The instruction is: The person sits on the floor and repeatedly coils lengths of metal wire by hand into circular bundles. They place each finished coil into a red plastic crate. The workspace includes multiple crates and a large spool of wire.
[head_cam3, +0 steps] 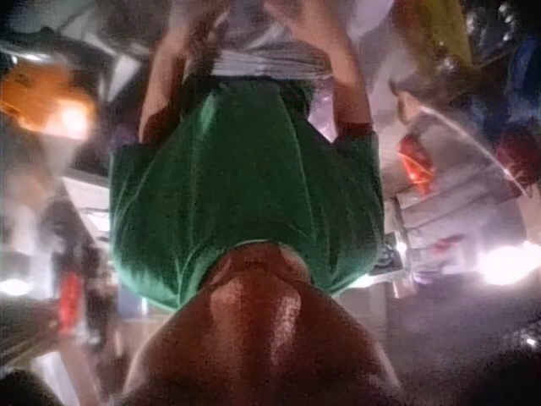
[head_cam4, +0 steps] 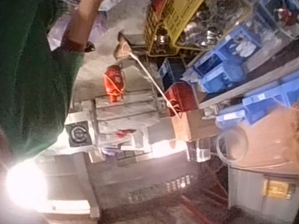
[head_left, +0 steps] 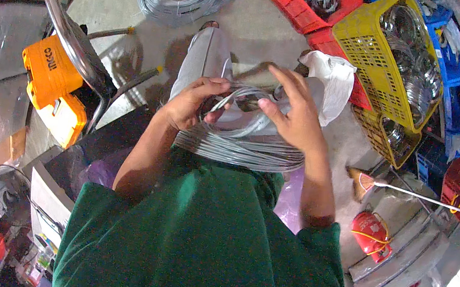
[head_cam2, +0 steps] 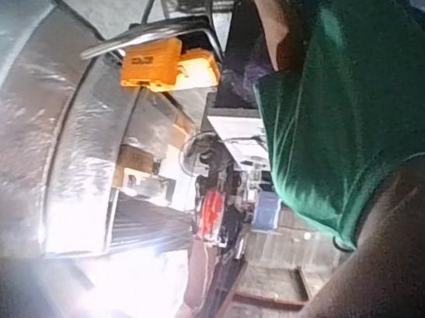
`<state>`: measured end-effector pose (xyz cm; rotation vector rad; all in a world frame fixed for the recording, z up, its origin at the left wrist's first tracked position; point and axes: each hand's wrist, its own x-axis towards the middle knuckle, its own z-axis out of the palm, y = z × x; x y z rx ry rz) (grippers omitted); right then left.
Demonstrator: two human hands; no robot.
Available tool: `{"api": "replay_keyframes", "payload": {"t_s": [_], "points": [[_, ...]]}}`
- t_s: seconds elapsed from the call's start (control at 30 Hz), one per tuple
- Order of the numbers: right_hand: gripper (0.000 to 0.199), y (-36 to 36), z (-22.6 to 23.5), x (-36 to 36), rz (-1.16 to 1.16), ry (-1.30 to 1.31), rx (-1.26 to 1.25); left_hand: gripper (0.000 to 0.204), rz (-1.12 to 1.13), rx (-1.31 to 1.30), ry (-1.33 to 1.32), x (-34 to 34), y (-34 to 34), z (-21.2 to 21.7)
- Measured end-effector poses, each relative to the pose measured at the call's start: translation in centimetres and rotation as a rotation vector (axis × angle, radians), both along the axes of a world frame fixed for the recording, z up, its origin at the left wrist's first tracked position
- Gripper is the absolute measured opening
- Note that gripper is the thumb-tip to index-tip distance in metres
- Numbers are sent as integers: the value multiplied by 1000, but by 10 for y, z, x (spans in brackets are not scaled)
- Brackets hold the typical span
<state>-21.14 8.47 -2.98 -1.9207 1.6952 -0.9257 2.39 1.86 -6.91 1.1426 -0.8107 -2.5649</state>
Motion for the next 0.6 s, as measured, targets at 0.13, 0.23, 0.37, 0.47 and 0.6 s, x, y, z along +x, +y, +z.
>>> {"api": "replay_keyframes", "payload": {"t_s": [0.13,0.23,0.37,0.47,0.6], "points": [[34,-19,-21,-13,277,-695,640,54,55,176,424,-1,-20,-7],[30,-24,-35,-13,131,-912,692,52,215,77,314,-6,-25,-23],[33,-39,-50,-20,-72,-787,782,59,297,-269,-352,0,-30,-49],[32,-59,-67,-39,-156,-627,755,44,356,-301,-344,11,-20,-65],[35,-96,-106,-68,-129,-313,655,41,144,-595,-520,17,-11,-77]]}}
